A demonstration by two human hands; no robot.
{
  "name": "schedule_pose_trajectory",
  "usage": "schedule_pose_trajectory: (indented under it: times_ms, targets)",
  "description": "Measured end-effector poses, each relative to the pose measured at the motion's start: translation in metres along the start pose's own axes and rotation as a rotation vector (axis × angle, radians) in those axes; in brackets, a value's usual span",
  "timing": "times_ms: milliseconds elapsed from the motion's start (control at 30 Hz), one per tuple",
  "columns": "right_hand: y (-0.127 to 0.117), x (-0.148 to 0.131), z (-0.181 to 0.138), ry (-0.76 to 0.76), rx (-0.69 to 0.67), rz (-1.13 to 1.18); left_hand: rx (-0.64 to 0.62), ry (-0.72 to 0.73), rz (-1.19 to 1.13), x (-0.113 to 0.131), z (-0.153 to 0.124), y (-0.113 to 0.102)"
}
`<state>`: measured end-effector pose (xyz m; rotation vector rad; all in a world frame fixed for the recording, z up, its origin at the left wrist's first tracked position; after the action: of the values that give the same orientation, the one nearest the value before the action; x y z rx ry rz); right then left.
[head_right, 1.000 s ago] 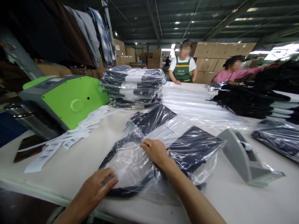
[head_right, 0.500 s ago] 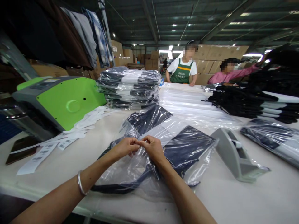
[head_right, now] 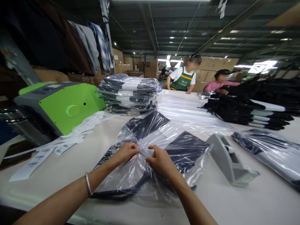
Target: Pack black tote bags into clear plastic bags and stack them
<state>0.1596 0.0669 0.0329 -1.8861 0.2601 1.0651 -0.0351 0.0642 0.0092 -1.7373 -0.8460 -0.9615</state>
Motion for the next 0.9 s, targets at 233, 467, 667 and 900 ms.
schedule_pose_trajectory:
  times_ms: [233, 467, 667, 900]
  targets:
    - [0.002, 0.012, -0.047, 0.104, 0.082, -0.276, 0.057, 0.031, 0.001, -0.012, 0.003, 0.006]
    - [0.001, 0.015, -0.068, 0.141, 0.106, -0.293, 0.123, 0.151, 0.116, 0.005, -0.008, 0.003]
    - [0.0, 0.021, -0.076, 0.134, 0.089, -0.248, 0.135, 0.15, 0.184, 0.007, -0.002, 0.001]
    - [-0.005, 0.03, -0.108, 0.147, 0.105, -0.172, 0.093, 0.12, 0.204, 0.01, 0.007, 0.0]
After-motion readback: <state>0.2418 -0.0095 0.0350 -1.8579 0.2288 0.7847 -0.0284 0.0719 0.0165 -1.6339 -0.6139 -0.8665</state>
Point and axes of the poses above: each hand's wrist, its own z-axis towards the middle knuckle, its own y-axis out of the palm, x = y × z, the point moved 5 cm from there along z, towards the middle knuckle, and after that the axes turned 15 degrees about -x, right-handed, at the moved point
